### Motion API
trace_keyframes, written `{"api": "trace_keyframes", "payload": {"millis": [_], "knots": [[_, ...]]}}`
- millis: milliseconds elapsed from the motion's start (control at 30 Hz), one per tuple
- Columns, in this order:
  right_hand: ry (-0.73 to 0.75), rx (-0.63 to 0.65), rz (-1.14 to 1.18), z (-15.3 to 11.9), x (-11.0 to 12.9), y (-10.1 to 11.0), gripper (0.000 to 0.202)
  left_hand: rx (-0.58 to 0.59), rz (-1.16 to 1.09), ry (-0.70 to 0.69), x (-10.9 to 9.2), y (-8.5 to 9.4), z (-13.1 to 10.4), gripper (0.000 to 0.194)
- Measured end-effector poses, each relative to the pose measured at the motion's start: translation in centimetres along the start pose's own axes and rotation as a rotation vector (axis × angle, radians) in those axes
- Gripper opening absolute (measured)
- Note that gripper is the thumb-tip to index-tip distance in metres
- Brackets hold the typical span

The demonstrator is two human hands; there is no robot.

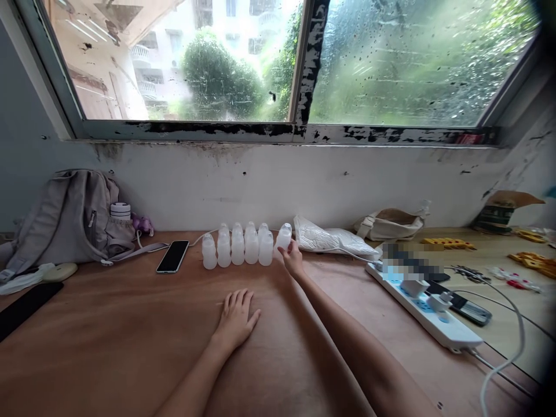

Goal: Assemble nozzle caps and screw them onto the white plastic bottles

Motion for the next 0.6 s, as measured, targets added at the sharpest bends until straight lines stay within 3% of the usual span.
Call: {"api": "trace_keyframes", "payload": {"millis": [200, 367, 500, 600], "knots": [[-0.025, 0.085, 0.014, 2.7, -3.0, -2.0, 0.04, 0.012, -0.001, 0.011, -0.2, 0.2, 0.0, 0.043], [-0.028, 0.111, 0.057, 2.8, -3.3, -2.1, 0.04, 0.003, -0.021, 0.011, -0.1, 0.0, 0.1, 0.042], [-0.038, 0.061, 0.117, 1.0, -2.1, -0.9, 0.045, -0.01, -0.09, -0.007, 0.1, 0.1, 0.1, 0.042], [-0.073, 0.036, 0.18, -2.3, -0.4, -0.4, 0.029, -0.063, -0.263, -0.063, 0.1, 0.7, 0.2, 0.036]]}}
Point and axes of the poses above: each hand's wrist, its own z-axis towards the middle knuckle, its own y-axis out of the back of the hand, x = y × z, the point moved 4 cm from there along z, towards the middle knuckle, and after that the axes turned 14 degrees about x, right-handed, at the moved point
